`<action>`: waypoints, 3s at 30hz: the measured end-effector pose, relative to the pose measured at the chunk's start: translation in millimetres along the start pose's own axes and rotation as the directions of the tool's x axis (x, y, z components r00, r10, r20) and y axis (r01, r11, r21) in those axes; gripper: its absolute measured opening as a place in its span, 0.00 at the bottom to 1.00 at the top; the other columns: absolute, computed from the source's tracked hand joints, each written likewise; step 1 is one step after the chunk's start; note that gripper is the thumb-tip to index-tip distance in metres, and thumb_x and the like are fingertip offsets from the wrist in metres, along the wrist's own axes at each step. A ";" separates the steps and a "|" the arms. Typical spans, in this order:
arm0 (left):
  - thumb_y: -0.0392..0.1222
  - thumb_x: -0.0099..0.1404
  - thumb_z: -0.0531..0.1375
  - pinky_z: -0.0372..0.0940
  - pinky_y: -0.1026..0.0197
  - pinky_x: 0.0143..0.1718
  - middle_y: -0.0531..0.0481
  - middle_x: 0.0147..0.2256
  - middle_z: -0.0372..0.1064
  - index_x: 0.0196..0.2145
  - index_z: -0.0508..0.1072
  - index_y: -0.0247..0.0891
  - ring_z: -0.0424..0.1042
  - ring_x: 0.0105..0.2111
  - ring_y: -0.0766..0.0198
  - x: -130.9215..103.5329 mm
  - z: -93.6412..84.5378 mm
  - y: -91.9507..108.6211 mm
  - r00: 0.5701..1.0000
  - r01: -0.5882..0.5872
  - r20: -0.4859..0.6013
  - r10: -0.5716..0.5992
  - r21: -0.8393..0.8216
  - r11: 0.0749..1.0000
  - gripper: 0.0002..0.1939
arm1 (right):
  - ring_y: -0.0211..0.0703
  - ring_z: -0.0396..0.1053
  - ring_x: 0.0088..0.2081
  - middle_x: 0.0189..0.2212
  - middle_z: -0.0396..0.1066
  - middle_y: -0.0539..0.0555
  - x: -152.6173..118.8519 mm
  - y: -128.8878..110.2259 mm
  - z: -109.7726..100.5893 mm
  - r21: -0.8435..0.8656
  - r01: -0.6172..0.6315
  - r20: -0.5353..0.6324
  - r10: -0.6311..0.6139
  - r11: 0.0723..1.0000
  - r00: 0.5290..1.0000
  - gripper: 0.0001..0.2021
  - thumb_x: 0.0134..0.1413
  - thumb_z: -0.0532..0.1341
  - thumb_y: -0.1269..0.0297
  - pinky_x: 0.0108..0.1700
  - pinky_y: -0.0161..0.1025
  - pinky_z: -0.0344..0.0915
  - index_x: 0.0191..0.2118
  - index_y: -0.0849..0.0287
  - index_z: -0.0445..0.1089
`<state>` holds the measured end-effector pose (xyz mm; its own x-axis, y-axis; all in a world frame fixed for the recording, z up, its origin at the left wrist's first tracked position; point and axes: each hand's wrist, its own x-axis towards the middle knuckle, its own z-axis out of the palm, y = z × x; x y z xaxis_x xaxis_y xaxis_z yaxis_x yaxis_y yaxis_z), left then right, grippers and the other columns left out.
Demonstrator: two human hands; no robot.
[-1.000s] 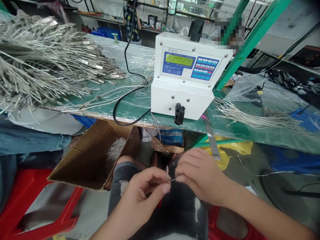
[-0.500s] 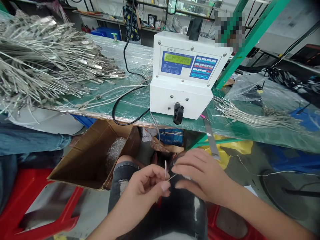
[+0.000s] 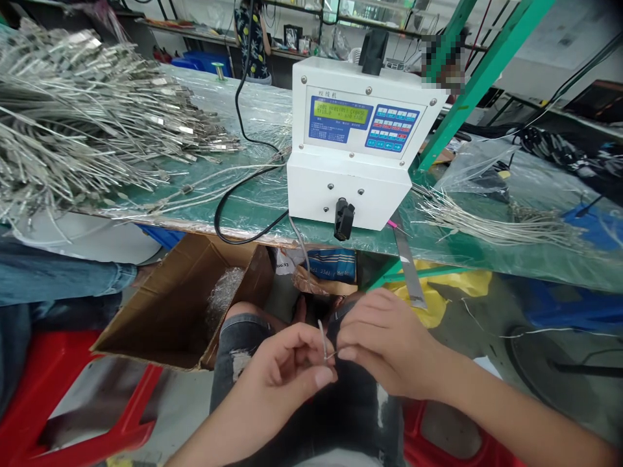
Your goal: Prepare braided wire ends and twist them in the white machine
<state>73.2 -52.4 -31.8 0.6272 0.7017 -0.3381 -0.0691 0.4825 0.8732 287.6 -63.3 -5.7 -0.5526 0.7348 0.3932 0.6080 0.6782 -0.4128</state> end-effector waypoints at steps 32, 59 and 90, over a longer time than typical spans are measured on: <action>0.45 0.61 0.67 0.62 0.71 0.33 0.57 0.30 0.67 0.32 0.71 0.40 0.67 0.31 0.73 3.7 2.6 -4.4 1.000 -0.025 0.003 0.025 0.026 0.999 0.09 | 0.39 0.63 0.34 0.31 0.72 0.50 -9.0 1.3 9.2 -0.093 0.057 -0.147 -0.070 0.994 0.987 0.07 0.65 0.55 0.69 0.41 0.41 0.56 0.35 0.58 0.69; 0.45 0.60 0.68 0.65 0.71 0.29 0.57 0.27 0.68 0.34 0.71 0.40 0.69 0.28 0.72 7.2 -5.6 -9.8 0.999 0.015 0.048 -0.012 -0.060 0.998 0.11 | 0.38 0.70 0.41 0.39 0.78 0.48 -19.4 10.0 2.9 -0.088 0.229 -0.248 -0.244 0.969 0.937 0.09 0.65 0.59 0.74 0.49 0.41 0.65 0.47 0.57 0.72; 0.43 0.65 0.63 0.63 0.71 0.37 0.57 0.33 0.67 0.34 0.71 0.42 0.66 0.34 0.71 5.0 3.7 -6.1 0.994 -0.082 -0.045 0.095 0.224 0.971 0.05 | 0.39 0.66 0.33 0.32 0.74 0.52 -22.6 -0.9 -1.2 -0.015 -0.179 -0.074 0.177 0.984 0.981 0.11 0.70 0.53 0.65 0.38 0.37 0.60 0.49 0.60 0.70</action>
<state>79.6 -53.7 -37.5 0.5819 0.7674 -0.2694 0.0554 0.2931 0.9545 300.2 -80.6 -13.3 -0.3926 0.8406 0.3731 0.7057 0.5355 -0.4639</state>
